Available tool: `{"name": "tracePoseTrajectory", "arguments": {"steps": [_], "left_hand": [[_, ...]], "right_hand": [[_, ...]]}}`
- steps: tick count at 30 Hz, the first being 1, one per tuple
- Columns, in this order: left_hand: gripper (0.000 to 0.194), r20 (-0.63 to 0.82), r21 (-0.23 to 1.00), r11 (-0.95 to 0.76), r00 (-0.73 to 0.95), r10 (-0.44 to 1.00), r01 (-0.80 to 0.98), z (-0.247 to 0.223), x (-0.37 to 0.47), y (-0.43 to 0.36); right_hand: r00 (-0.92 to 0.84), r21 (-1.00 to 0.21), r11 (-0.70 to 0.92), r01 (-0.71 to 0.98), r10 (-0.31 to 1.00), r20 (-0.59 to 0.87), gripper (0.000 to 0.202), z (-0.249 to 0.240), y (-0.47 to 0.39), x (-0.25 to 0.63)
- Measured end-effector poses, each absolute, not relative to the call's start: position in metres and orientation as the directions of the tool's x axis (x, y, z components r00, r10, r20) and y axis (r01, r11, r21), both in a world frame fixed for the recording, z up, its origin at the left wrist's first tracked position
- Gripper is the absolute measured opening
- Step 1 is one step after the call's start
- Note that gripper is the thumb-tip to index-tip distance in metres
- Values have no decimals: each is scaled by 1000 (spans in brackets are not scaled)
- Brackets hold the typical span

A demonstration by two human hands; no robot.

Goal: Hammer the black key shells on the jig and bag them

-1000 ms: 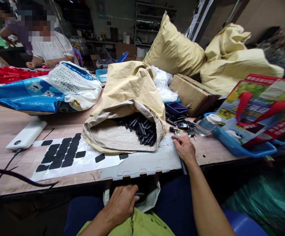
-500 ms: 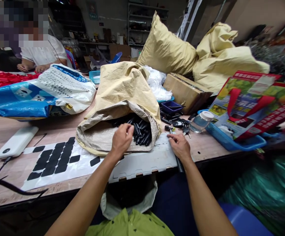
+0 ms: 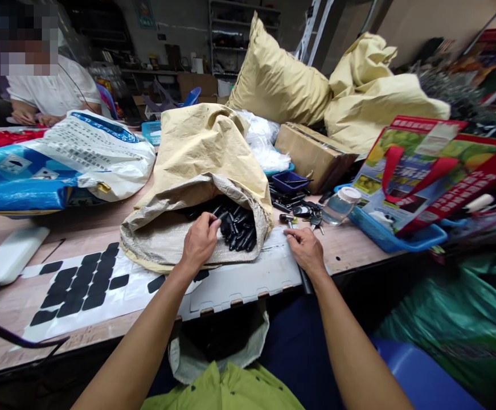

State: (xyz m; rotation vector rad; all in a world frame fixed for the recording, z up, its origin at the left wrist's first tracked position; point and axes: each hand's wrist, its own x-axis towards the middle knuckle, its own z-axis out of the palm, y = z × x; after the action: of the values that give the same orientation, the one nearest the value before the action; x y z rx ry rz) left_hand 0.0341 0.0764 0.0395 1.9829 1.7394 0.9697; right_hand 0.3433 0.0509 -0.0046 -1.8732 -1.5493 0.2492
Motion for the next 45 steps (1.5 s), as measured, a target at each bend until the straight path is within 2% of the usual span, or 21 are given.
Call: {"name": "tracePoseTrajectory", "arguments": {"steps": [4,8,19,21,25,28,30,33,35,37,39,45], "left_hand": [[15,256,664,-349,238,937,661,26,18,23],[12,269,632,-425,330,905,649,7,11,-6],[16,305,566,-467,354,884,680,1,11,-9],[18,302,576,-464,353,886,673,1,11,-9],[19,288,607,-455,354,890,651,2,10,-8],[18,278,622,-445,350,894,644,3,10,-6],[17,270,631,-443,355,895,637,3,9,-5],[22,270,655,-451,370,889,606,4,7,-5],[25,278,662,-462,380,882,590,4,6,-5],[26,279,659,-471,392,877,586,3,5,-5],[28,276,658,-475,400,874,584,3,5,-5],[33,268,696,-456,388,882,555,3,4,-5]], "right_hand": [[270,-600,-58,798,924,269,32,-5,52,343],[265,-596,-57,801,927,267,33,-5,51,343],[264,-572,-76,817,931,253,35,-5,53,345],[273,-569,-82,818,927,258,41,-4,53,344],[307,-545,-117,830,912,273,71,-2,53,341],[313,-535,-140,833,917,248,62,1,51,339],[318,-542,-104,834,893,319,53,6,45,332],[309,-555,37,831,799,516,42,20,24,308],[207,-614,187,766,833,512,35,30,6,283],[-70,-731,353,584,919,388,33,37,-9,257],[-246,-817,378,436,923,296,33,38,-16,236],[-281,-915,284,287,938,203,22,27,-9,219]]}}
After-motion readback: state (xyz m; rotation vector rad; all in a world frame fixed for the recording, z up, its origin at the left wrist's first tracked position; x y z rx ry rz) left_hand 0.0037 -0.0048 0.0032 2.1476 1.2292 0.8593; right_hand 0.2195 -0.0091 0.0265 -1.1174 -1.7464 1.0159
